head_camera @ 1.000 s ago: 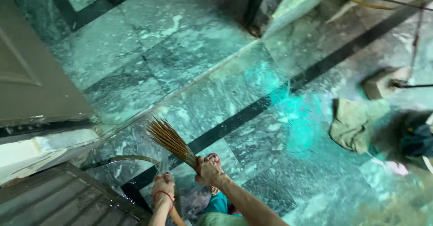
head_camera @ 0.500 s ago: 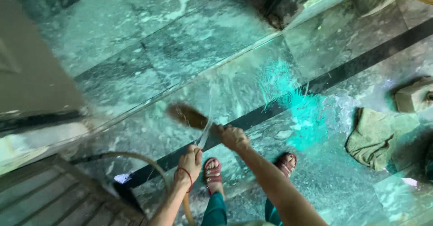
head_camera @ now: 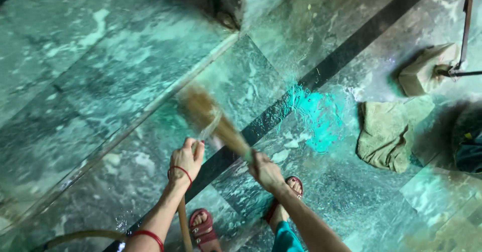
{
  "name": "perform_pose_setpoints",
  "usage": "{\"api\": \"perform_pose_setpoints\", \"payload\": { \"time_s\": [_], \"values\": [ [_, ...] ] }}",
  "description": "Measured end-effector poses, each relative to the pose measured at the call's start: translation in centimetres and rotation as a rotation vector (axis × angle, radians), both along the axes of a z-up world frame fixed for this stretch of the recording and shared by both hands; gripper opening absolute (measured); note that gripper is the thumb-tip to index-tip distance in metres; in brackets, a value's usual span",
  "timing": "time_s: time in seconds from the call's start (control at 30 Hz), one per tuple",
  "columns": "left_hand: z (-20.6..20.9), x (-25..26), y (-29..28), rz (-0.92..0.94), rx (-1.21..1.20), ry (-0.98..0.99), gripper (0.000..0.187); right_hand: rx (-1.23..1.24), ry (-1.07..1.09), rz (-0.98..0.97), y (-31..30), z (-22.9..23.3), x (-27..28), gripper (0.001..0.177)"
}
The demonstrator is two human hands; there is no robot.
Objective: The person turns on a faucet, sprays water from a hose to scrub the floor with a broom, and then rinses a cloth and a bucket.
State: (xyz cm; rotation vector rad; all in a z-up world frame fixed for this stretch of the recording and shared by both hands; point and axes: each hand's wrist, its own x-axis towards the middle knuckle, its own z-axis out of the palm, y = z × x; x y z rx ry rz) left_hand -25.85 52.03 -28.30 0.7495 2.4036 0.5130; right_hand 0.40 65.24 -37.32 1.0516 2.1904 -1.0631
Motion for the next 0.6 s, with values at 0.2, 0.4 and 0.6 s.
{"api": "perform_pose_setpoints", "payload": {
  "time_s": [0.2, 0.4, 0.6],
  "values": [
    [-8.2, -0.7, 6.6, -0.131, 0.199, -0.019, 0.028, 0.278, -0.089, 0.527, 8.7, -9.2, -4.3, 0.071],
    [-11.8, -1.1, 10.6, -0.217, 0.254, 0.016, 0.027, 0.382, -0.094, -0.036, 16.3, -14.2, 4.2, 0.072],
    [-10.6, -2.0, 16.6, -0.34, 0.245, 0.042, 0.03, 0.426, 0.324, -0.614, 11.7, -16.0, 6.3, 0.078]
  ]
}}
